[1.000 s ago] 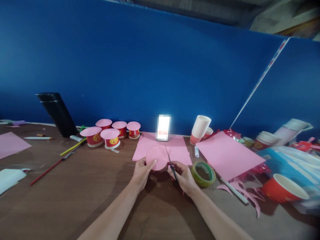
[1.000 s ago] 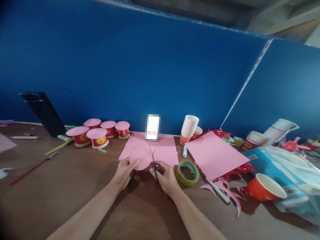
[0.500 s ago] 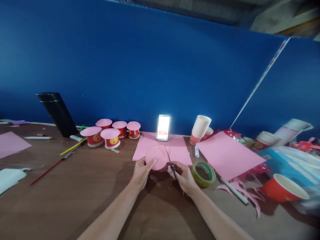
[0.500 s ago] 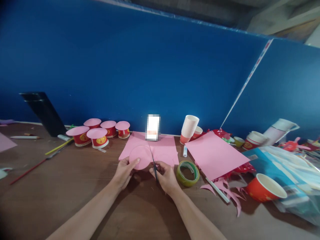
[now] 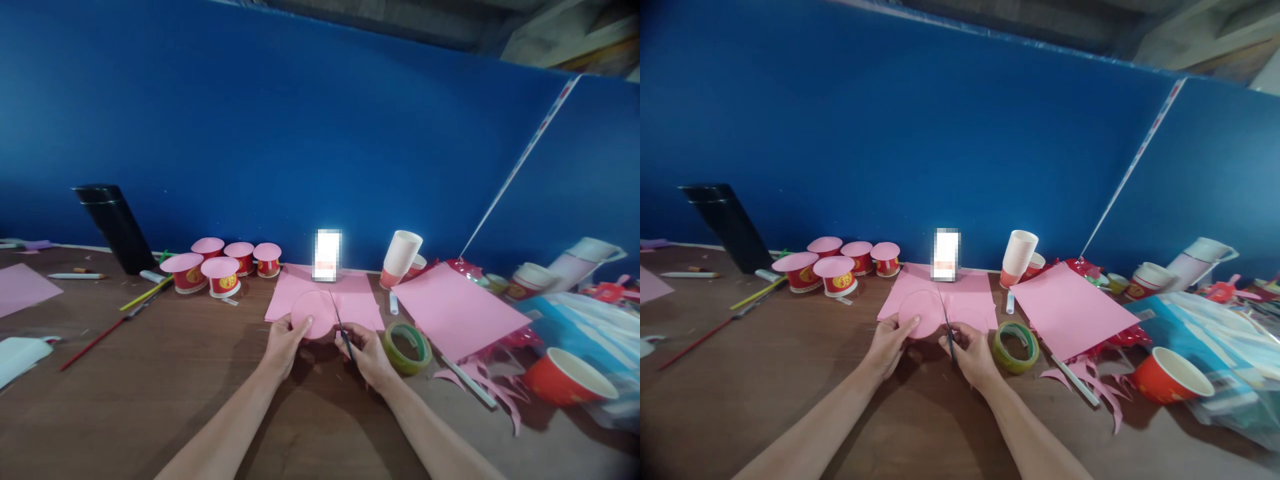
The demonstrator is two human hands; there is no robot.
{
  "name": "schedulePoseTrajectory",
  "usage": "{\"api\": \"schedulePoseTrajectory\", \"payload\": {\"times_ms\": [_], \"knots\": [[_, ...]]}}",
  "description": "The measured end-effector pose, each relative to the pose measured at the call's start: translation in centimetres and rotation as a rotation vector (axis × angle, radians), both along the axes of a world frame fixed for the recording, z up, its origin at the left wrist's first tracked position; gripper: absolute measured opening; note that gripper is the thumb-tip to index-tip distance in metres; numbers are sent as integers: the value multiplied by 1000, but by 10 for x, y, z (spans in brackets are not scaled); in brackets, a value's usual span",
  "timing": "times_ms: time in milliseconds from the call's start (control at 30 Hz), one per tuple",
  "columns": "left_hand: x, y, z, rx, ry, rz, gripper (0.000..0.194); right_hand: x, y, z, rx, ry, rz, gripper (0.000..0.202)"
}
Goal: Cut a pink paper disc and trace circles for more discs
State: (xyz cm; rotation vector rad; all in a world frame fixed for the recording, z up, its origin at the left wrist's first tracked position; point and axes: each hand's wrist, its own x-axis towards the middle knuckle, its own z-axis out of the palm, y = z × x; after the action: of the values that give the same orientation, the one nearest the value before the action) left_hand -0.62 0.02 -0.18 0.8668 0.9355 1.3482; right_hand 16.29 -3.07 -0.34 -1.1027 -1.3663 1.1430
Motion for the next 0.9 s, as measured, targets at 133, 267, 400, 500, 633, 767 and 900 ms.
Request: {"api": "schedulePoseTrajectory", "payload": {"times_ms": [133,267,400,500,633,767,900], "knots": [[-1,0,-1,18,24,-27,35,-1,0,1,1,24,1,37],[-1,0,-1,34,27,-41,32,-1,-2,3,4,23,8,35],[-1,0,-1,26,31,-50,32,0,-2,2,10,20,15,35],[-1,-1,0,7,33,-39,32,1,-1,0,13,15,15,35],[-1,-1,1,2,12,-42,32,1,-1,-1,15,-8,3,34],[-1,-1,1,2,-15,-28,32,1,0,0,3,-15,-2,35],[0,0,0,2,-17,-13,33,1,0,0,8,-11,-1,35]]}}
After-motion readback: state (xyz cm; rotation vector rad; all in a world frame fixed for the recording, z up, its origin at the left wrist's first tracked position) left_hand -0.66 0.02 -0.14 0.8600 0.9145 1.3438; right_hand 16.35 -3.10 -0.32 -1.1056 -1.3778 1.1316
